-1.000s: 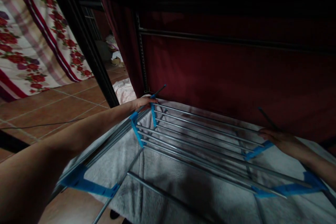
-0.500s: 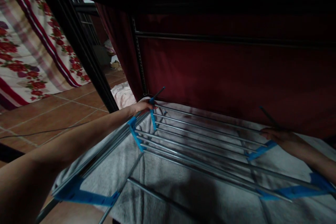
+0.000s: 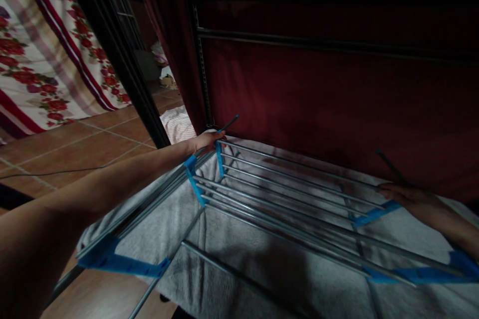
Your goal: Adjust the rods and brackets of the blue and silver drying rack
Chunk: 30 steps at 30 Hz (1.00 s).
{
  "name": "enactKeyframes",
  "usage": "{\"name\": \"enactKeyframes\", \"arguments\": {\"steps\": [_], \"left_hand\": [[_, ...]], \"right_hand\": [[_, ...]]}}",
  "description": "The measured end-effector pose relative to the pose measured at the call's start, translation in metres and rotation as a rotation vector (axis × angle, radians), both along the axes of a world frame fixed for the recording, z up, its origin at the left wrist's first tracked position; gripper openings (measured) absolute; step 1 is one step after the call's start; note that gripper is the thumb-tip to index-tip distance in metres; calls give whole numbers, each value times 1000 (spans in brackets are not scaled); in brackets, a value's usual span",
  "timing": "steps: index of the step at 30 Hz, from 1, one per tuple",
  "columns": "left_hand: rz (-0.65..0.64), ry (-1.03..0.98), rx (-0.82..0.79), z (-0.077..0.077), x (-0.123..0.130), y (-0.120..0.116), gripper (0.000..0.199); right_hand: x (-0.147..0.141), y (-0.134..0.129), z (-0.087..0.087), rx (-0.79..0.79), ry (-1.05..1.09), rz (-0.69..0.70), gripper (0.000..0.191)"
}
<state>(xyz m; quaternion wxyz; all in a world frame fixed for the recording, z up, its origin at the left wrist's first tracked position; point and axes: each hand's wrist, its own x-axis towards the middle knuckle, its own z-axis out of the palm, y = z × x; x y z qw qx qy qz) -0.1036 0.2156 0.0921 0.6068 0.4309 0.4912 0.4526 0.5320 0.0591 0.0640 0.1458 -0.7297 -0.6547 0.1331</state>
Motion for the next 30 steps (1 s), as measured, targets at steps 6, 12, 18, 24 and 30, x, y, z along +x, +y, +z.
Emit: {"name": "enactKeyframes", "arguments": {"steps": [6, 12, 18, 24, 30], "left_hand": [[1, 30, 1, -1, 0, 0, 21], [12, 82, 16, -1, 1, 3, 23], [2, 150, 33, 0, 0, 4, 24], [-18, 206, 52, -5, -3, 9, 29], [-20, 255, 79, -10, -5, 15, 29]], "right_hand": [[-5, -1, 4, -3, 20, -35, 46], [-3, 1, 3, 9, 1, -7, 45], [1, 3, -1, -10, -9, -11, 48], [5, 5, -3, -6, 19, -2, 48], [3, 4, -1, -7, 20, -2, 52]]}}
